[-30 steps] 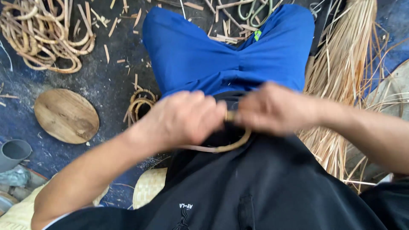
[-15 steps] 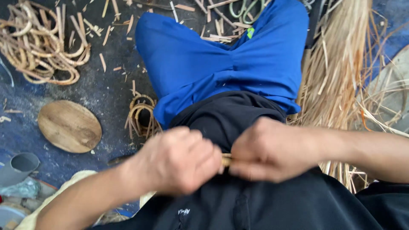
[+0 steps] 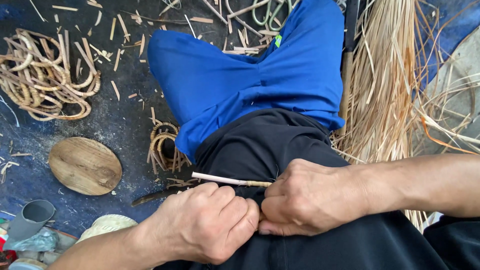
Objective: Wrapping thin rattan strips around curved wooden frames to create basket handles or furniture components.
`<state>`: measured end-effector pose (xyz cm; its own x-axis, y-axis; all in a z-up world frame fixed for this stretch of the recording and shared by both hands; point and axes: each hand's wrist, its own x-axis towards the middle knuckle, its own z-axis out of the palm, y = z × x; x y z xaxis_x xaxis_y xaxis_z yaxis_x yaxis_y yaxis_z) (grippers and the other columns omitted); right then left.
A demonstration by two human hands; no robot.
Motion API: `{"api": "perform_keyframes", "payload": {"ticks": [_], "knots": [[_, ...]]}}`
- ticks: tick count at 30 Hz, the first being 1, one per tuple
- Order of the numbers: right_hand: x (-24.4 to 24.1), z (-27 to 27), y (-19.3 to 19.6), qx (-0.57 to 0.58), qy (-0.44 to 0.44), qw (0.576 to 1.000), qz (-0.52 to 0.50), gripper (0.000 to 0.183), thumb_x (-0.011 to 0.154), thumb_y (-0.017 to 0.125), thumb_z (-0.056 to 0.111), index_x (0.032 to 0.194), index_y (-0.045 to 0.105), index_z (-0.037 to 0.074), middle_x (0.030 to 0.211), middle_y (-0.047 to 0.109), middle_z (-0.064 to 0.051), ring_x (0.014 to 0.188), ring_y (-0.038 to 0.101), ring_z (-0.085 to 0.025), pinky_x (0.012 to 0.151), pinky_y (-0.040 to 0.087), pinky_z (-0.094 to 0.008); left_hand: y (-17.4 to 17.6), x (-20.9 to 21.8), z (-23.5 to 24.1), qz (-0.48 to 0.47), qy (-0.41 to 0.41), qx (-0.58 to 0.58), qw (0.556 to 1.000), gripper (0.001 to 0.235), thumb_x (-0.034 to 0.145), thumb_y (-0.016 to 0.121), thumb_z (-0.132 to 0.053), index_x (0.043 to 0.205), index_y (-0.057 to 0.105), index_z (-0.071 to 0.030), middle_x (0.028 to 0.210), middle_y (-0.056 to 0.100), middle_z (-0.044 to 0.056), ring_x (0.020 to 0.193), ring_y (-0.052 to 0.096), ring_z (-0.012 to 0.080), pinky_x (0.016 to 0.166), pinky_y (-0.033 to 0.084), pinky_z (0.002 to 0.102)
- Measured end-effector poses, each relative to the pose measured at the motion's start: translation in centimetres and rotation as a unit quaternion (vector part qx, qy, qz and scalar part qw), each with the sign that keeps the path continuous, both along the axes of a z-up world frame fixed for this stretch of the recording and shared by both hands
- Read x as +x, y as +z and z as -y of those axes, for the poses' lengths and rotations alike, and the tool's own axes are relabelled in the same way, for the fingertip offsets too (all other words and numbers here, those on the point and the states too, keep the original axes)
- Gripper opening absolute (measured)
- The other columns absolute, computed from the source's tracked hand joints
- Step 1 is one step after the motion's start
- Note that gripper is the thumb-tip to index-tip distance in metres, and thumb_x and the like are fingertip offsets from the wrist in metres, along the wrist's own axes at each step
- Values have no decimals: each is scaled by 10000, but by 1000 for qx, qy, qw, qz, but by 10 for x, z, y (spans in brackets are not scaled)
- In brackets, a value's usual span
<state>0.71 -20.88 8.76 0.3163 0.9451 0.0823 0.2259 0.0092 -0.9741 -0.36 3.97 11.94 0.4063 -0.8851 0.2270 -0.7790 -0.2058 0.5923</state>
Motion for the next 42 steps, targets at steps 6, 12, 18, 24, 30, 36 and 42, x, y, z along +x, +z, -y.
{"api": "perform_keyframes", "payload": {"ticks": [6,12,18,24,30,36,42], "knots": [[-4,1,0,14,6,1000,-5,392,995,725,170,695,497,63,584,517,-75,506,573,-303,465,466,-428,-8,-12,1,46,33,-19,998,193,925,708,-171,823,635,-25,661,470,-16,563,482,116,476,352,275],[8,6,-15,46,32,998,-23,402,1009,715,144,700,475,53,623,496,-96,562,570,-315,513,441,-457,-13,-4,-2,11,76,-23,997,193,974,692,-198,879,645,-37,696,493,-9,611,525,149,531,400,317],[60,-12,-9,50,-130,990,23,219,873,732,153,802,567,28,866,641,-131,805,630,-285,722,511,-382,-22,32,-28,45,150,28,987,255,971,758,-252,1005,686,-10,677,521,24,625,535,210,582,418,369],[40,-15,-61,11,-210,977,-42,81,910,736,-1,958,672,10,969,707,-88,923,694,-227,808,556,-351,-45,21,-31,-54,249,-25,967,226,907,759,-84,1074,634,2,945,648,110,848,636,288,780,514,397],[32,-18,-73,3,-245,969,21,79,897,739,17,933,673,41,930,694,-76,883,685,-241,777,546,-367,-71,6,-22,-184,230,-50,954,171,876,746,-45,987,624,2,880,634,128,795,645,314,714,516,396],[30,-18,-73,-29,-190,942,277,248,874,762,252,806,597,79,839,617,-72,793,623,-280,703,515,-419,-94,-1,-12,-113,196,29,974,131,878,745,-81,886,624,-30,719,606,106,650,640,288,601,511,403],[26,-18,-95,-73,-108,938,321,292,899,700,340,737,609,115,798,614,-66,755,611,-285,620,494,-422,-110,5,-5,-32,160,-19,986,124,827,724,-128,872,637,-52,755,617,100,694,635,296,607,500,404]]}}
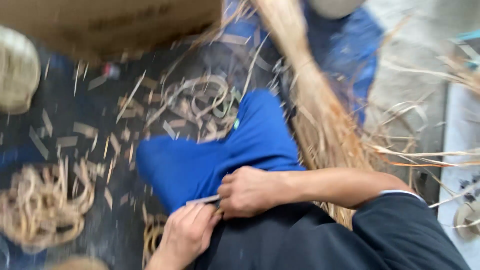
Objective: Wrapping thin rattan strips around curved wooden frames to create basket handles or furniture components.
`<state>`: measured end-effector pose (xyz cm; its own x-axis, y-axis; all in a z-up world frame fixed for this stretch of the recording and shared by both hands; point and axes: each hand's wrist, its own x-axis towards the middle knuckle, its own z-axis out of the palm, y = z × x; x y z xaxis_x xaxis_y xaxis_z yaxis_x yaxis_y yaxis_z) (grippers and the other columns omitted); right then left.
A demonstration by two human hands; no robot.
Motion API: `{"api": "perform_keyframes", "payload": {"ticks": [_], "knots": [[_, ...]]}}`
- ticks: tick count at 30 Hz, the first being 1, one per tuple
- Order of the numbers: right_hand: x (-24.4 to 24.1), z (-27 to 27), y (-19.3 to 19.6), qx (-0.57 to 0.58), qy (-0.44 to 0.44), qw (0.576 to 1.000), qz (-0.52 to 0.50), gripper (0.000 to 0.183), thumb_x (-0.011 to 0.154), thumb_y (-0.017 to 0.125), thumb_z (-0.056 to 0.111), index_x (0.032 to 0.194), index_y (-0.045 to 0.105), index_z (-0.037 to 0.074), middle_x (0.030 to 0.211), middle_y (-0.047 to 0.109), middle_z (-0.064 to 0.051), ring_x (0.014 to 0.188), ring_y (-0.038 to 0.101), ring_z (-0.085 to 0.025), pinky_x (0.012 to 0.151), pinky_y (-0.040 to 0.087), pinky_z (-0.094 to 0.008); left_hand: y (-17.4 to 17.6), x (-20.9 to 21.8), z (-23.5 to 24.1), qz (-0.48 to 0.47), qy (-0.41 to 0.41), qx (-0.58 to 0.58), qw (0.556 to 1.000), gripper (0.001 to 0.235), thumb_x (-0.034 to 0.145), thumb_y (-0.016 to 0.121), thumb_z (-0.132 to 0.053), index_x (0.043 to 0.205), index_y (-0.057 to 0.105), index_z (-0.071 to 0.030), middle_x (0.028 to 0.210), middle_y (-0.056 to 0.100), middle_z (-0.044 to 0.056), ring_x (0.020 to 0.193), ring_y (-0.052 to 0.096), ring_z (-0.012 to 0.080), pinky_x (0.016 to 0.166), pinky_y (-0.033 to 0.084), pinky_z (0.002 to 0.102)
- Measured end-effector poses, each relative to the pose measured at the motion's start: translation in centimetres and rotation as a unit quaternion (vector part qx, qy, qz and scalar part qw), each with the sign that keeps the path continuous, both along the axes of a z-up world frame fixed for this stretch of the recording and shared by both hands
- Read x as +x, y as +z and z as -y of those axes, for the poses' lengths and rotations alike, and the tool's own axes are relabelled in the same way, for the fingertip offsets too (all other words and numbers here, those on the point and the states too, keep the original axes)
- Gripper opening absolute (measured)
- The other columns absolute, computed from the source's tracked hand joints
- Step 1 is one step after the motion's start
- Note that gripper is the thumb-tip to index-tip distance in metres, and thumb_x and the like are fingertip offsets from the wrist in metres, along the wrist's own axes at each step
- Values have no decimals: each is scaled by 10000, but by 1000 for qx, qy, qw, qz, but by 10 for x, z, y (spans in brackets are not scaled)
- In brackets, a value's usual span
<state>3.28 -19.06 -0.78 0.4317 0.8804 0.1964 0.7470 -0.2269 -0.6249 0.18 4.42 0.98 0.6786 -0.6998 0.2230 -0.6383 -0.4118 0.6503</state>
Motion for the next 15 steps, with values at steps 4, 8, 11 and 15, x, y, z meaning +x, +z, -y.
{"api": "perform_keyframes", "payload": {"ticks": [4,8,11,15], "knots": [[12,5,-9,12,6,1000,-3,300,932,686,362,778,615,115,816,609,-62,772,604,-286,673,508,-429,-8,13,3,-10,51,28,998,165,809,753,-162,819,620,-64,723,599,90,669,625,293,590,495,404],[21,8,12,59,30,984,-163,332,931,669,404,810,597,103,810,619,-65,764,641,-289,655,521,-427,-4,19,-5,5,-14,15,1000,199,770,784,-146,765,594,-88,680,544,96,628,588,286,570,483,403],[19,9,13,79,39,973,-214,366,948,649,441,849,598,93,810,636,-69,771,660,-300,648,521,-426,4,23,-5,8,-58,10,998,221,756,811,-162,753,599,-101,663,533,79,605,581,263,547,484,387],[9,8,3,0,-9,999,-39,392,1004,615,470,885,621,97,809,654,-81,732,649,-329,660,534,-447,8,28,-1,60,-58,14,996,211,733,750,-191,821,603,-66,760,582,86,669,616,260,569,507,359]]}}
